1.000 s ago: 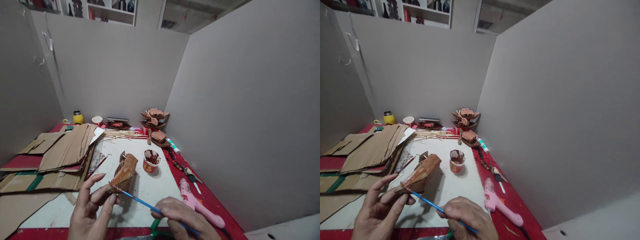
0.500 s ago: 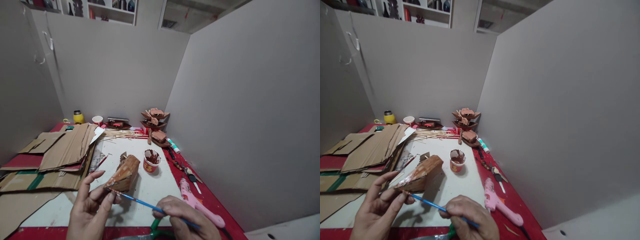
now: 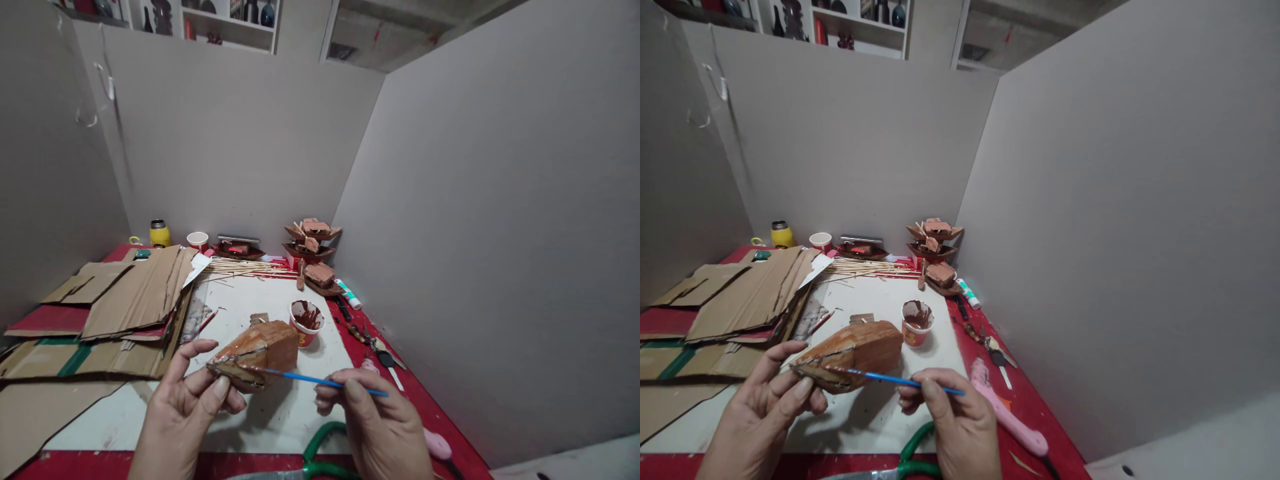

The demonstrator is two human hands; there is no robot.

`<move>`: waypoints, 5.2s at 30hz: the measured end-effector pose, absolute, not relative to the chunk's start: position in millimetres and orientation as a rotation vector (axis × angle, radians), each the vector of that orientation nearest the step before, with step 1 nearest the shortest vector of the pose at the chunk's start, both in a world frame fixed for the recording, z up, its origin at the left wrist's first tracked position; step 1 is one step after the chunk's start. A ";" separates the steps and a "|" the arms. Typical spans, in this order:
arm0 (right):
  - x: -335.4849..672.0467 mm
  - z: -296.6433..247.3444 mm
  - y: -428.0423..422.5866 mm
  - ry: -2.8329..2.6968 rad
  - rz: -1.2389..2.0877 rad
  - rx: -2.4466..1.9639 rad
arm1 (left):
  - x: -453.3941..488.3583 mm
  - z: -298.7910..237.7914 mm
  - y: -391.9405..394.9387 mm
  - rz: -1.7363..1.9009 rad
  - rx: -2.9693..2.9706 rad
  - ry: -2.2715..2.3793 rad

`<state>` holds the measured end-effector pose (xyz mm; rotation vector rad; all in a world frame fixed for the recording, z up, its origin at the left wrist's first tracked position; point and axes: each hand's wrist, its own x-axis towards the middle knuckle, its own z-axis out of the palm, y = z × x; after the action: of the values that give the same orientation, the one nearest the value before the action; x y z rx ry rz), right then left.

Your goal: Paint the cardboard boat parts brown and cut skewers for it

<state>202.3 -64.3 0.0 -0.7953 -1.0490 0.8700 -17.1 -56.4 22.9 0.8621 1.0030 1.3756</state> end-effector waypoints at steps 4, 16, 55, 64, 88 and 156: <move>200.7 -3.7 -68.0 -1.160 0.855 -0.782 | -18.0 23.8 -55.8 1.368 0.851 1.001; 202.0 3.0 -72.1 -1.248 0.778 -0.748 | -19.4 26.4 -52.7 1.370 0.824 0.988; 212.4 -3.1 -63.7 -1.164 0.712 -0.904 | -22.8 22.0 -54.1 1.361 0.668 0.896; 209.5 -7.1 -63.0 -1.178 0.723 -0.900 | -19.5 16.9 -57.4 1.209 0.735 0.871; 263.0 46.4 9.5 -1.628 0.249 -1.451 | -37.0 37.9 -56.2 1.398 0.598 0.886; 208.5 70.3 -29.8 -1.146 1.071 -0.876 | -30.4 30.3 -57.4 1.266 0.674 0.787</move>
<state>208.5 -29.8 70.3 -0.8756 -1.1465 1.0713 -30.4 -57.4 30.3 0.6737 0.7871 1.2665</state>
